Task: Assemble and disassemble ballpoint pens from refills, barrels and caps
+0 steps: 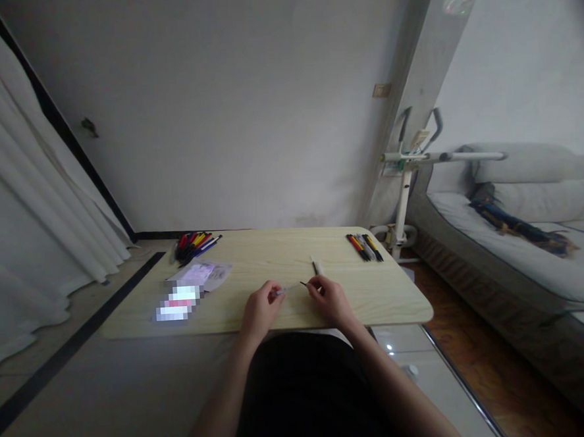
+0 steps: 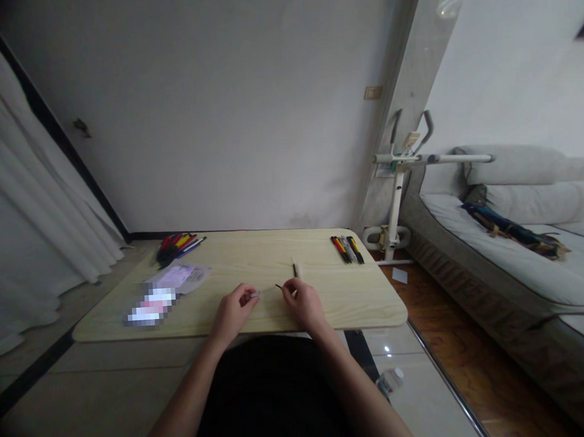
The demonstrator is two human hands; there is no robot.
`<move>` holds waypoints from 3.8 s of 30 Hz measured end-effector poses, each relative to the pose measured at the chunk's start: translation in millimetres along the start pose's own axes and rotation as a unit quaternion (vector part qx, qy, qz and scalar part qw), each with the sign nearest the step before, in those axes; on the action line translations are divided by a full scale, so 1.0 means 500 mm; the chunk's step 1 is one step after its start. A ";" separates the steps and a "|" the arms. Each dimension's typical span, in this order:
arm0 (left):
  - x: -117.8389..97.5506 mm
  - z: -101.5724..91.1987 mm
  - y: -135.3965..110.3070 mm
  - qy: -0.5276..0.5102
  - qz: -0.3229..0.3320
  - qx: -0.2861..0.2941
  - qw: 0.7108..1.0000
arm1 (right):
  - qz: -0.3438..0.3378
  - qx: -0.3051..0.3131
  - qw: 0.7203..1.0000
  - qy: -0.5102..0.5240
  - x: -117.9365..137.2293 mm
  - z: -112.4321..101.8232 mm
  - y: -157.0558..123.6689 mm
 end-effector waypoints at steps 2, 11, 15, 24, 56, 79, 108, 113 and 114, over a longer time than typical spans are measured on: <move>-0.001 -0.001 0.000 0.000 0.002 -0.004 1.000 | -0.007 0.005 1.000 -0.002 0.002 0.002 0.000; -0.001 0.000 0.001 0.004 -0.002 0.002 1.000 | -0.021 0.008 1.000 -0.011 0.006 0.006 -0.003; 0.004 0.001 0.001 0.008 0.000 0.004 1.000 | -0.020 0.018 1.000 -0.013 0.008 0.008 -0.004; 0.011 0.001 0.001 0.016 0.003 -0.004 1.000 | -0.021 0.027 0.999 -0.002 0.013 0.007 -0.004; -0.002 0.005 0.001 -0.009 0.009 0.007 1.000 | -0.033 0.000 0.999 0.016 0.015 -0.002 -0.004; -0.008 0.010 0.000 0.003 -0.001 0.021 1.000 | -0.009 0.013 0.998 0.053 0.001 0.006 -0.003; -0.004 0.003 0.000 -0.018 0.015 -0.003 1.000 | -0.028 0.002 0.997 0.066 0.008 0.001 -0.006; -0.007 0.002 0.000 -0.031 0.015 -0.005 0.999 | -0.033 -0.001 0.998 0.062 0.009 0.000 -0.006; -0.006 0.001 0.000 -0.033 0.015 -0.008 0.999 | -0.032 -0.001 0.998 0.062 0.008 0.000 -0.006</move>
Point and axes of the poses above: each hand's wrist, its own y-axis towards the middle knuckle, its own z-axis out of the palm, x = y × z, the point moved 10 cm from there along y, towards the middle knuckle, and after that the axes turned 15 degrees about -y, right-handed, at the moved point
